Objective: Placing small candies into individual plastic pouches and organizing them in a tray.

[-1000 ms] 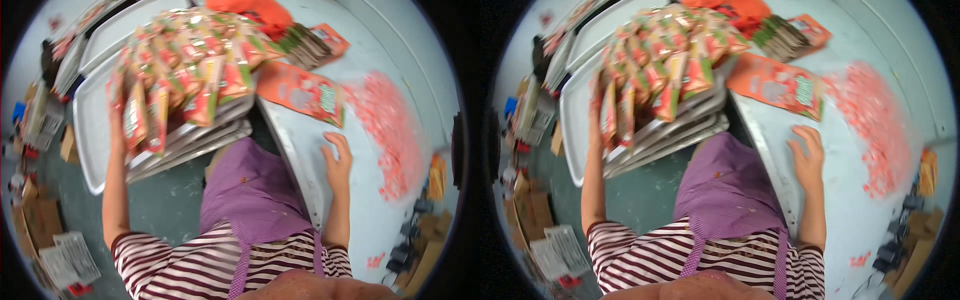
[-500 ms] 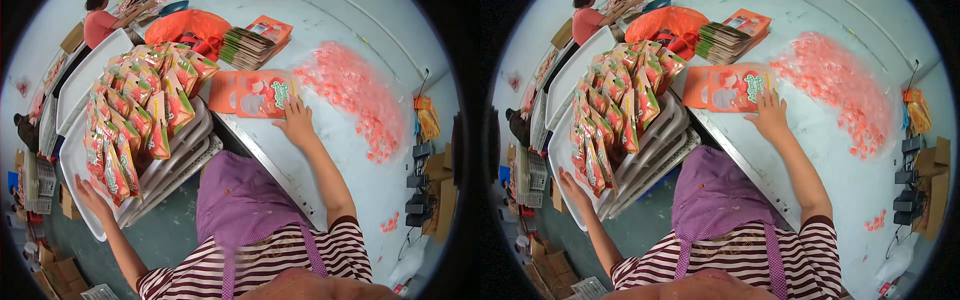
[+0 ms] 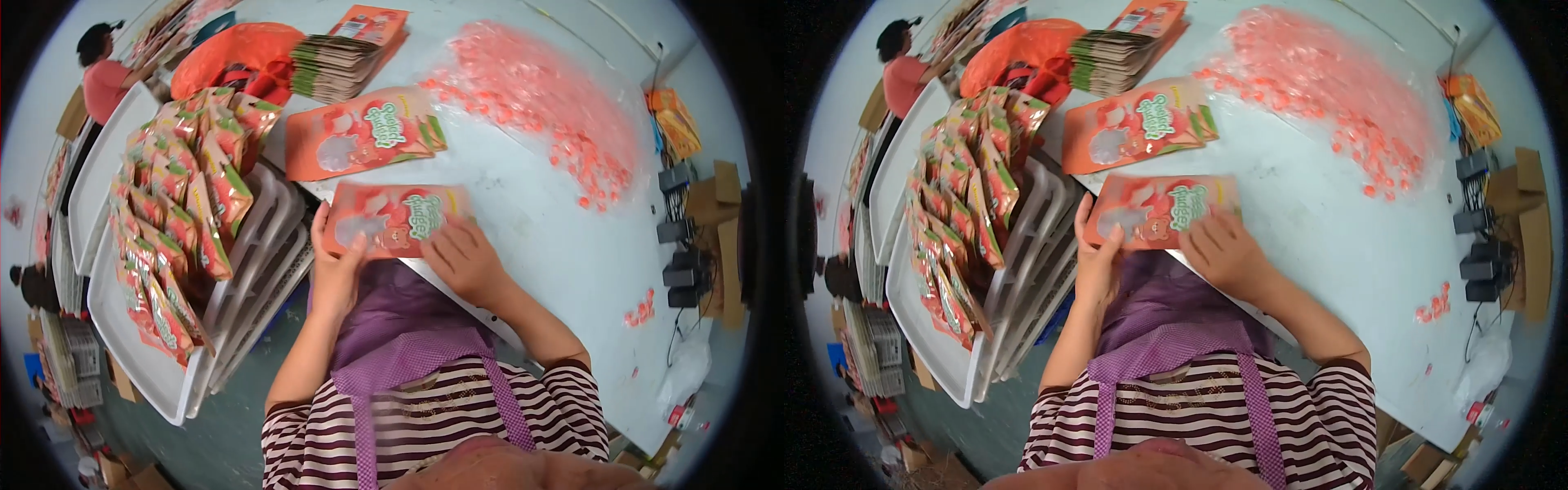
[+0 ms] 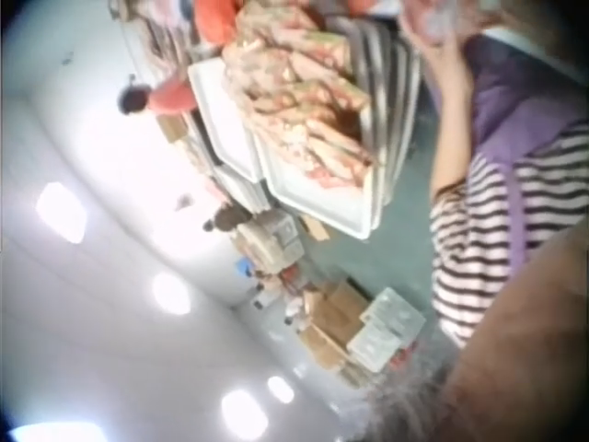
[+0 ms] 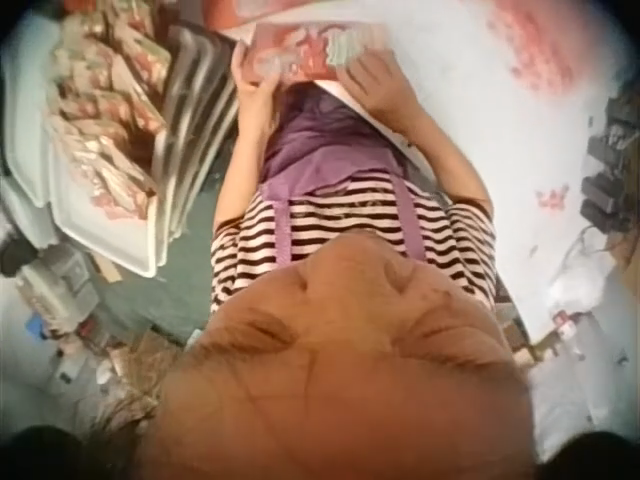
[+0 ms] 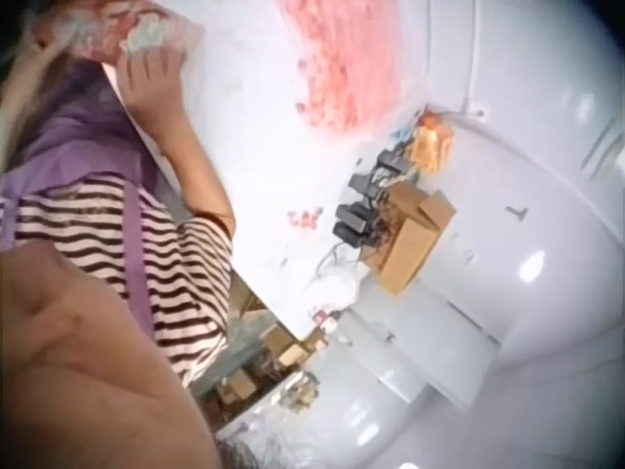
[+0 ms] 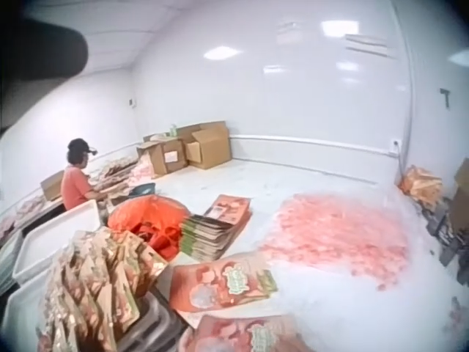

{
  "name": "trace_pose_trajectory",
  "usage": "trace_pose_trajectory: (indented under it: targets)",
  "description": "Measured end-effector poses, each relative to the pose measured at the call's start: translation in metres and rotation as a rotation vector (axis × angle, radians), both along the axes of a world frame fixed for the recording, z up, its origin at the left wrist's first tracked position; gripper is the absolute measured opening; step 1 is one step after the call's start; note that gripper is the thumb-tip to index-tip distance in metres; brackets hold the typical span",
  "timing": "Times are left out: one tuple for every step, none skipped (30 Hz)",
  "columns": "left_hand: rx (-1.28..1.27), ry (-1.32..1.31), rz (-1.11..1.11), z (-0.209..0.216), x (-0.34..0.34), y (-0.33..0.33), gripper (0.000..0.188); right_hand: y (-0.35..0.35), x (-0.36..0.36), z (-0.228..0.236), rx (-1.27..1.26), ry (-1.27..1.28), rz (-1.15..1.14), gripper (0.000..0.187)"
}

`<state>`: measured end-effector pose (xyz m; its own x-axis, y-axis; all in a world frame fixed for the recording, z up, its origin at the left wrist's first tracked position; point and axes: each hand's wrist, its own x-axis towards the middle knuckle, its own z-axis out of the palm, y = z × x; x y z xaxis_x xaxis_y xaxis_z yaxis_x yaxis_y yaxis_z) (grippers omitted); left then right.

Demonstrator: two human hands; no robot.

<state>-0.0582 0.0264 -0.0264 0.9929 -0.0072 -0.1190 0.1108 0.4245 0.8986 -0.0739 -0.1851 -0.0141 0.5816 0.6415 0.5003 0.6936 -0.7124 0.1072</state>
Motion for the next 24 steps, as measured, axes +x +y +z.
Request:
trace_pose_trajectory:
  targets:
    - [-0.082,0.042,0.022,-0.002,0.005,-0.001,0.063,-0.002,-0.004,0.002,0.101,0.075,0.051,0.035]
    - [-0.164,0.085,0.040,-0.002,0.010,-0.002,0.060,-0.007,-0.006,0.002,0.108,0.074,0.025,0.035]
    - [-0.175,0.111,0.038,-0.001,0.012,0.001,0.059,-0.013,-0.005,0.001,0.282,0.098,-0.122,0.039]
    - [-0.166,0.113,0.017,-0.002,0.013,0.003,0.059,-0.017,-0.004,0.001,0.458,0.119,-0.266,0.043]
    - [-0.182,0.079,0.057,-0.004,0.013,0.004,0.059,-0.020,-0.003,-0.005,0.465,0.115,-0.289,0.043]
    - [-0.197,0.046,0.098,-0.005,0.013,0.004,0.060,-0.022,-0.002,-0.015,0.920,0.348,-0.394,0.046]
    - [-0.195,0.017,0.108,-0.003,0.012,0.003,0.060,-0.025,-0.001,-0.021,1.379,0.579,-0.484,0.048]
    - [-0.189,0.017,0.100,-0.003,0.012,0.004,0.060,-0.028,0.001,-0.020,1.387,0.575,-0.488,0.048]
    - [-0.184,0.008,0.113,-0.004,0.012,0.005,0.061,-0.033,0.002,-0.016,1.568,0.948,-0.357,0.045]
    - [-0.179,-0.001,0.126,-0.005,0.013,0.006,0.061,-0.035,0.001,-0.014,1.717,1.330,-0.197,0.042]
    - [-0.171,-0.015,0.120,-0.008,0.015,0.008,0.061,-0.034,0.001,-0.012,1.725,1.325,-0.200,0.042]
    - [-0.168,-0.013,0.114,-0.009,0.016,0.007,0.061,-0.031,0.001,-0.010,1.723,1.391,-0.232,0.038]
    - [-0.155,-0.032,0.123,-0.009,0.016,0.006,0.061,-0.028,0.001,-0.007,1.720,1.458,-0.265,0.033]
    - [-0.141,-0.051,0.135,-0.008,0.016,0.005,0.062,-0.027,0.002,-0.003,1.725,1.457,-0.267,0.033]
    - [-0.138,-0.048,0.132,-0.008,0.015,0.005,0.062,-0.026,0.003,0.002,1.800,1.520,-0.205,0.028]
    - [-0.137,-0.043,0.129,-0.009,0.015,0.005,0.062,-0.025,0.003,0.004,1.872,1.583,-0.140,0.024]
    - [-0.137,-0.040,0.125,-0.009,0.015,0.004,0.063,-0.024,0.002,0.002,1.876,1.580,-0.142,0.024]
    - [-0.137,-0.039,0.121,-0.009,0.015,0.004,0.063,-0.023,0.001,-0.001,1.802,1.491,-0.187,0.022]
    - [-0.078,-0.058,0.123,-0.010,0.014,0.004,0.063,-0.023,0.000,-0.003,1.725,1.403,-0.228,0.020]
    - [-0.020,-0.076,0.126,-0.012,0.014,0.004,0.064,-0.024,0.000,-0.005,1.726,1.402,-0.229,0.020]
    - [-0.020,-0.076,0.126,-0.013,0.014,0.004,0.064,-0.026,0.000,-0.006,1.653,1.335,-0.268,0.018]
    - [0.259,-0.149,0.274,-0.014,0.014,0.005,0.061,-0.028,0.001,-0.006,1.578,1.268,-0.304,0.016]
    - [0.541,-0.219,0.418,-0.015,0.016,0.006,0.058,-0.027,0.001,-0.003,1.580,1.271,-0.306,0.016]
    - [0.544,-0.216,0.419,-0.013,0.013,0.008,0.058,-0.026,0.001,0.003,1.476,1.230,-0.344,0.016]
